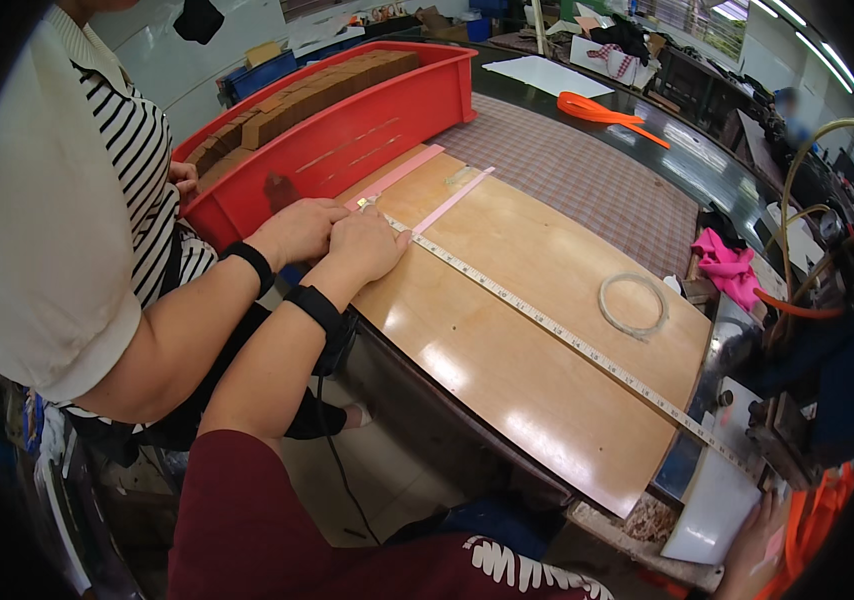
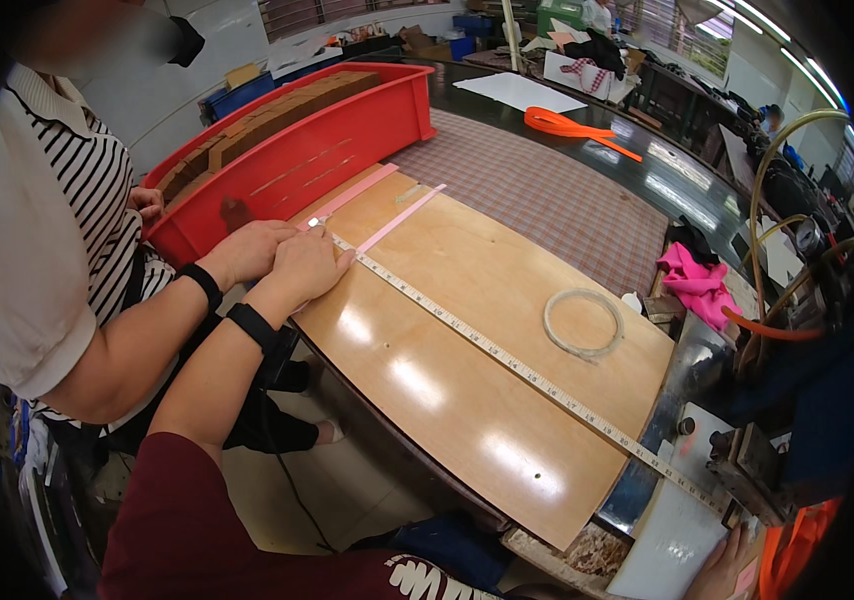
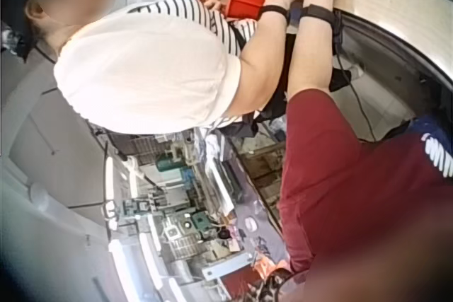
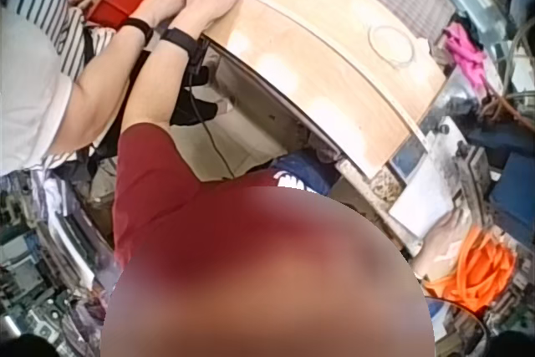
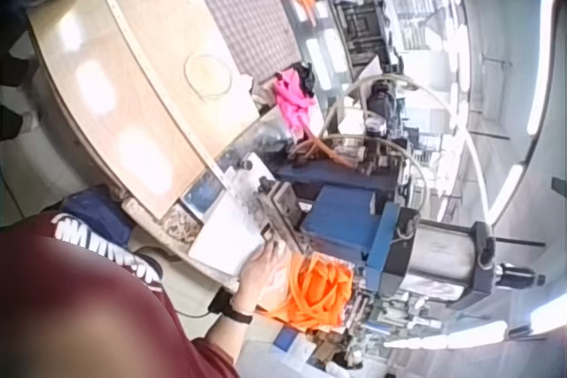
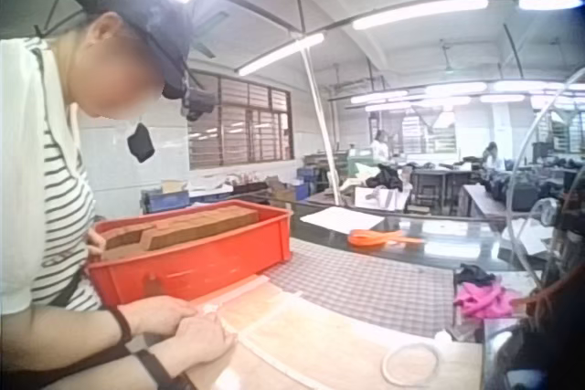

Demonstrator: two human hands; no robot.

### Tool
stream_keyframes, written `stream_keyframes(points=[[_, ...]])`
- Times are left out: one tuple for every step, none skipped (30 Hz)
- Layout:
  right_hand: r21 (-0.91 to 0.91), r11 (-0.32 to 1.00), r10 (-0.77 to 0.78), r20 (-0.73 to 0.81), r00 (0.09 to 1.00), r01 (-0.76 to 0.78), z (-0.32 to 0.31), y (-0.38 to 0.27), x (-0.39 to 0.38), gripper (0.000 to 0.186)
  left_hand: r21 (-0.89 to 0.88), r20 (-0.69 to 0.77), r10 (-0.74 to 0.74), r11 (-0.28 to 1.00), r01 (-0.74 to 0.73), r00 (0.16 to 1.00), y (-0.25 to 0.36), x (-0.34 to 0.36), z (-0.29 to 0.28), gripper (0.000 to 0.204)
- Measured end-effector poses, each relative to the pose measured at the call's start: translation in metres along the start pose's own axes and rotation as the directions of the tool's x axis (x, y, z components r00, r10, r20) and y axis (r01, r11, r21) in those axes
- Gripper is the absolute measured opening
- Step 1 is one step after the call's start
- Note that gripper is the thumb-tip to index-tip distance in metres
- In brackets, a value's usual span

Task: Measuring lengths of webbing straps and using a press machine on them in a workshop.

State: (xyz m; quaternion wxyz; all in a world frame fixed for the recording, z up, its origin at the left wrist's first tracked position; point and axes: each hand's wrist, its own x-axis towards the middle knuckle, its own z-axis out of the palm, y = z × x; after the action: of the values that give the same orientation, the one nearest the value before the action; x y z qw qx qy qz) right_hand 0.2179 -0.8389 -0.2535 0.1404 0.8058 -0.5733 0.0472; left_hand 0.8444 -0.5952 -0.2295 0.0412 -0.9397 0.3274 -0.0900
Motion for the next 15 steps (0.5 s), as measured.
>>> stream_keyframes(points=[[0.025, 1.0, 0.004, 0.003, 1.0, -0.004, 0.0019, 0.0013, 0.0006, 0.035, 0.009, -0.014, 0.004, 1.0, -0.004, 1.0, 0.0001, 0.0001, -0.0001, 0.055], [0.051, 0.999, 0.006, 0.007, 1.0, -0.007, 0.0039, 0.0025, 0.001, 0.035, 0.006, -0.006, -0.003, 1.0, 0.003, 1.0, 0.0002, 0.0, -0.0003, 0.055], [0.051, 0.999, 0.005, 0.007, 1.0, -0.006, 0.0056, 0.0036, 0.0012, 0.035, 0.019, -0.004, 0.001, 1.0, -0.001, 1.0, 0.0006, 0.0, -0.0006, 0.056], [0.049, 0.999, 0.005, 0.005, 1.0, -0.005, 0.0067, 0.0046, 0.0011, 0.035, 0.031, -0.001, 0.004, 1.0, -0.004, 1.0, 0.0011, -0.0004, -0.0008, 0.058], [0.048, 0.999, 0.004, 0.002, 1.0, -0.004, 0.0074, 0.005, 0.0011, 0.035, 0.031, 0.001, 0.003, 1.0, -0.003, 1.0, 0.0015, -0.0006, -0.0012, 0.058], [0.048, 0.999, 0.002, 0.002, 1.0, -0.002, 0.0074, 0.0053, 0.0011, 0.035, 0.02, 0.017, -0.009, 1.0, 0.008, 1.0, 0.0021, -0.0007, -0.0016, 0.057], [0.047, 0.999, 0.021, 0.011, 1.0, -0.021, 0.0071, 0.0049, 0.0011, 0.035, 0.009, 0.032, -0.02, 1.0, 0.019, 0.999, 0.0027, -0.0003, -0.0021, 0.057], [0.045, 0.998, 0.04, 0.02, 0.999, -0.04, 0.0063, 0.0043, 0.0014, 0.035, 0.008, 0.032, -0.02, 1.0, 0.02, 0.999, 0.0033, 0.0001, -0.0026, 0.057], [0.045, 0.998, 0.039, 0.018, 0.999, -0.039, 0.0052, 0.0035, 0.0017, 0.035, 0.01, 0.036, 0.001, 1.0, -0.001, 0.999, 0.0037, 0.0007, -0.0031, 0.056], [0.011, 0.999, 0.036, 0.03, 0.999, -0.036, 0.0042, 0.0026, 0.002, 0.035, 0.012, 0.04, 0.021, 1.0, -0.022, 0.999, 0.004, 0.0012, -0.0038, 0.056], [-0.023, 0.999, 0.031, 0.041, 0.999, -0.03, 0.0032, 0.0019, 0.0027, 0.035, 0.011, 0.04, 0.017, 1.0, -0.018, 0.999, 0.0046, 0.0015, -0.0042, 0.056], [-0.023, 0.999, 0.027, 0.04, 0.999, -0.026, 0.0026, 0.0014, 0.0032, 0.035, 0.003, 0.044, -0.003, 1.0, 0.003, 0.999, 0.0051, 0.002, -0.0049, 0.055], [-0.022, 0.999, 0.037, 0.05, 0.998, -0.036, 0.0023, 0.0011, 0.0033, 0.035, -0.005, 0.048, -0.022, 1.0, 0.022, 0.999, 0.0053, 0.0019, -0.0056, 0.055], [-0.022, 0.999, 0.05, 0.061, 0.997, -0.048, 0.0024, 0.0012, 0.0034, 0.035, -0.005, 0.048, -0.022, 1.0, 0.023, 0.999, 0.0052, 0.0016, -0.0064, 0.055], [-0.021, 0.999, 0.052, 0.059, 0.997, -0.05, 0.003, 0.0016, 0.0032, 0.035, -0.066, 0.119, -0.031, 0.997, 0.039, 0.992, 0.0047, 0.0014, -0.0075, 0.054]])
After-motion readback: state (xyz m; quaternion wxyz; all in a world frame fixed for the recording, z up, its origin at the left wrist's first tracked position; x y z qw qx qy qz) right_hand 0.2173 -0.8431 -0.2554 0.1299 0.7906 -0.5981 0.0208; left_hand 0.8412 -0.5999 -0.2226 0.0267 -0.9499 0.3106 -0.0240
